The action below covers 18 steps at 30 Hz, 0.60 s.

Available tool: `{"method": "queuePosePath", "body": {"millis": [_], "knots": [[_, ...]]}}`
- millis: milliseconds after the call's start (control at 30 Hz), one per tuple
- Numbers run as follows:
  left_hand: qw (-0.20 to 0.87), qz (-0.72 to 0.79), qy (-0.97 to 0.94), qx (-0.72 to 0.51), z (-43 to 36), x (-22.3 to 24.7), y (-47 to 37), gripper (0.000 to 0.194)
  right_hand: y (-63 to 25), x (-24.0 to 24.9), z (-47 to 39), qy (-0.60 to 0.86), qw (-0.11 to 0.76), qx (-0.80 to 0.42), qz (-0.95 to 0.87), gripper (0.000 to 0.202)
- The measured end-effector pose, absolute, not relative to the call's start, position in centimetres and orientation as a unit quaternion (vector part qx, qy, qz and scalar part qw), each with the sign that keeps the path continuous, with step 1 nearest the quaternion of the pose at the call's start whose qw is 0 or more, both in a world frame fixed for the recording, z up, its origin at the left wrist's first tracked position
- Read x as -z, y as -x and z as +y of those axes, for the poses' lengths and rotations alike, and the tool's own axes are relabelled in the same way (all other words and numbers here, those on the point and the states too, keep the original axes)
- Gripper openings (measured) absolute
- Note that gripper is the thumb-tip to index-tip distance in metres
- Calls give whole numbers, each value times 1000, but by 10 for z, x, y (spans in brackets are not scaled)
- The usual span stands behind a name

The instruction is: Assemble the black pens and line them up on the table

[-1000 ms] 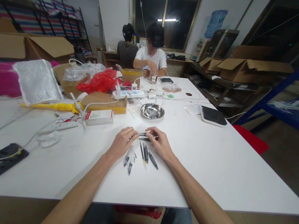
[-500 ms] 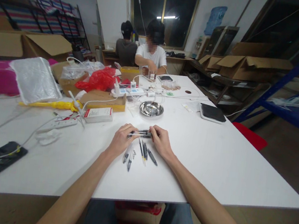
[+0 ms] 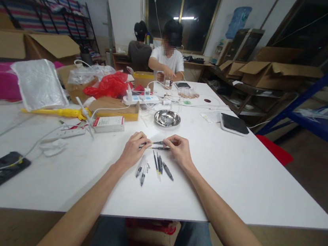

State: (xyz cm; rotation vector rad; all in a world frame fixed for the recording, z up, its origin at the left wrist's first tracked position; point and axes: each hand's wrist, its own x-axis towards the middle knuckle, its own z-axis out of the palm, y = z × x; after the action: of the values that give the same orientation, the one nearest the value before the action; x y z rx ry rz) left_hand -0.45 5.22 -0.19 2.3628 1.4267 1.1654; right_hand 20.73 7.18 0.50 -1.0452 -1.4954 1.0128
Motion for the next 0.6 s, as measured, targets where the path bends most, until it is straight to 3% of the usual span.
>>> {"method": "queuePosePath", "body": {"millis": [167, 267, 600], "knots": [[61, 474, -779, -406, 51, 1, 4, 7, -205, -5, 67, 451, 497, -382, -635, 39], [71, 474, -767, -426, 51, 2, 6, 2, -204, -3, 68, 438, 493, -370, -654, 29], [62, 486, -761, -424, 52, 2, 5, 10, -207, 0, 70, 429, 478, -332, -691, 21]]}}
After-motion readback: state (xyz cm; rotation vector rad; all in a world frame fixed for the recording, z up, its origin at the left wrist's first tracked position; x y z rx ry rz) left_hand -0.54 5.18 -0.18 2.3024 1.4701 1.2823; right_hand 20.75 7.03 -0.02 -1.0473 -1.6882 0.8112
